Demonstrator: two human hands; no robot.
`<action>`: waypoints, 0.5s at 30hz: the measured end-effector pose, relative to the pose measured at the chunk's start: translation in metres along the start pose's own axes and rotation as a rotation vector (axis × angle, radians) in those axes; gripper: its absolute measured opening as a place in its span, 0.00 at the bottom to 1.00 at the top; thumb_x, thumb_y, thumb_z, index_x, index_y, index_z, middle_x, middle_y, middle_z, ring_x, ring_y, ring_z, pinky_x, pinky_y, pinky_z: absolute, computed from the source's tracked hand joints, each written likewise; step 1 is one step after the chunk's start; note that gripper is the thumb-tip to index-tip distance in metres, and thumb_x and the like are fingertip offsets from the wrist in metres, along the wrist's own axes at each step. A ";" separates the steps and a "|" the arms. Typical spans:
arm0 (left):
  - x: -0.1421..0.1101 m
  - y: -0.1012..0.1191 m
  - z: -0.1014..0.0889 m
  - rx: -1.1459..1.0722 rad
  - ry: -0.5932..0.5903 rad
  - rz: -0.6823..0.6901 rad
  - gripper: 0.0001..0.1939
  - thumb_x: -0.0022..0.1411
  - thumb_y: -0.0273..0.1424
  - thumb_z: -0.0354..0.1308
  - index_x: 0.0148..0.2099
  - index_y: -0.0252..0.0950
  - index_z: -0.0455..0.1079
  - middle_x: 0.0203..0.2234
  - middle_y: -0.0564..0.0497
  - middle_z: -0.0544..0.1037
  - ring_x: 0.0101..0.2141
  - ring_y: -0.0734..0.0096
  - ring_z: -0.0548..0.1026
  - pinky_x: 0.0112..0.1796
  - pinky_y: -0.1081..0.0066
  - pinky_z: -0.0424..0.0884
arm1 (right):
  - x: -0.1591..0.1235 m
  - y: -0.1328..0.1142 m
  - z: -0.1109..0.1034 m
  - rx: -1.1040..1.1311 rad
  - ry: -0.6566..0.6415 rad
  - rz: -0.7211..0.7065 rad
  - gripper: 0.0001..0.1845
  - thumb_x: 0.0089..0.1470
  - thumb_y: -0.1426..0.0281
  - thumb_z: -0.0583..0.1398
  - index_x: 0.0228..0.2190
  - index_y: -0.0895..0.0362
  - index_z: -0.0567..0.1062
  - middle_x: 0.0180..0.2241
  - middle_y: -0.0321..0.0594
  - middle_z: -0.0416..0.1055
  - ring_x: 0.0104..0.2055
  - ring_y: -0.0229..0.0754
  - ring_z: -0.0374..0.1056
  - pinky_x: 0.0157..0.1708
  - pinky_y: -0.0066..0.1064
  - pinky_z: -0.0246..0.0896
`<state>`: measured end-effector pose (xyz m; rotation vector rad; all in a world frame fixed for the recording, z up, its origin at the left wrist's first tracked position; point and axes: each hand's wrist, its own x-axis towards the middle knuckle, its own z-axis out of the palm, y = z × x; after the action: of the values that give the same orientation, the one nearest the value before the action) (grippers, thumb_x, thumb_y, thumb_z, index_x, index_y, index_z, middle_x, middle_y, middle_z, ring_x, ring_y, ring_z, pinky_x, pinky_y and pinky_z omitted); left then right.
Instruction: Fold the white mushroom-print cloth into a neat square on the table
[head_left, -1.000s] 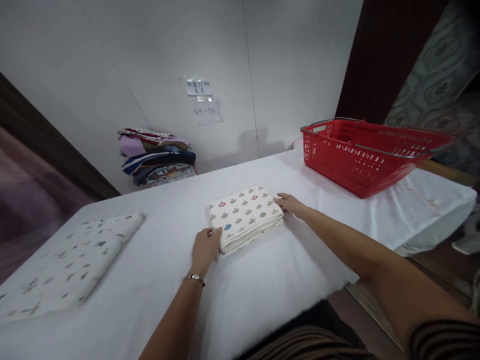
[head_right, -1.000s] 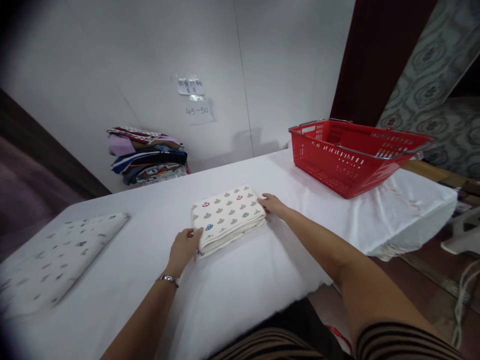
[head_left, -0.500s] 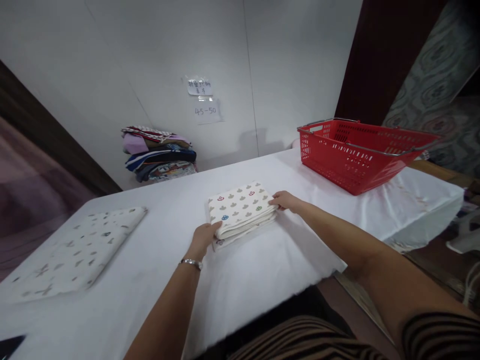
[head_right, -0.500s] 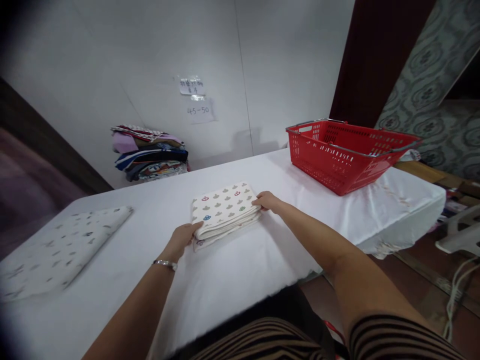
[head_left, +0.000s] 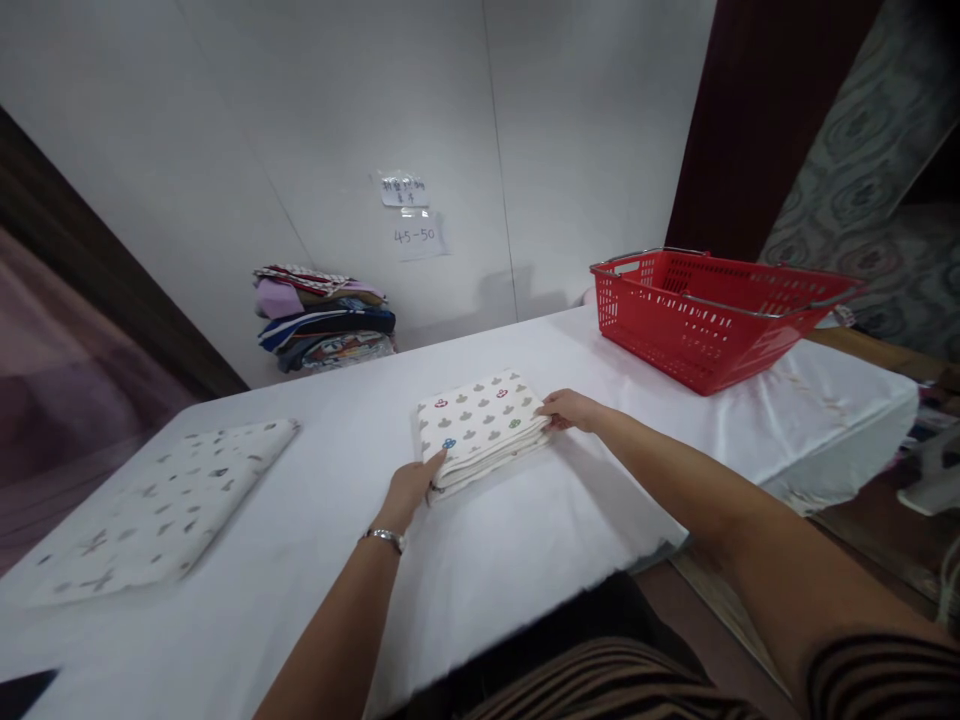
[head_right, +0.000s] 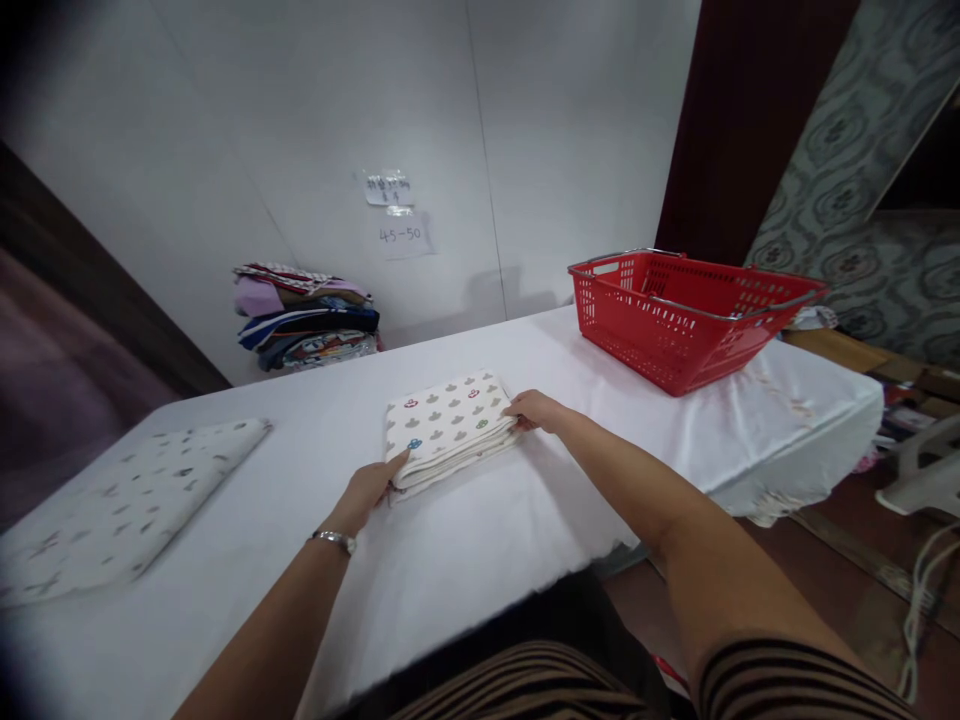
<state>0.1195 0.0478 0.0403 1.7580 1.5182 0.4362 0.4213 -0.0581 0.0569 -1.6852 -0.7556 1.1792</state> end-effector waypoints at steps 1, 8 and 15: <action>-0.001 0.000 0.000 -0.024 -0.024 -0.003 0.22 0.47 0.52 0.56 0.20 0.37 0.64 0.13 0.54 0.65 0.20 0.70 0.65 0.22 0.72 0.57 | 0.000 -0.001 0.001 0.001 0.001 -0.016 0.10 0.46 0.70 0.66 0.27 0.60 0.69 0.20 0.35 0.70 0.21 0.34 0.68 0.21 0.21 0.64; -0.004 -0.004 0.001 -0.040 -0.039 0.003 0.19 0.47 0.47 0.58 0.22 0.35 0.68 0.19 0.50 0.72 0.23 0.69 0.68 0.25 0.71 0.60 | -0.001 0.003 0.008 -0.188 0.118 0.000 0.12 0.42 0.71 0.67 0.24 0.60 0.69 0.15 0.32 0.65 0.17 0.33 0.64 0.18 0.22 0.61; -0.004 -0.005 0.000 0.020 -0.058 0.018 0.22 0.48 0.51 0.55 0.24 0.35 0.69 0.24 0.48 0.75 0.26 0.66 0.70 0.28 0.71 0.62 | -0.001 -0.004 0.008 -0.317 0.168 0.016 0.09 0.40 0.72 0.67 0.22 0.60 0.71 0.16 0.32 0.64 0.21 0.32 0.62 0.19 0.21 0.54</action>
<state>0.1152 0.0437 0.0380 1.7863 1.4717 0.3764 0.4134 -0.0549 0.0599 -2.0256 -0.8573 0.9491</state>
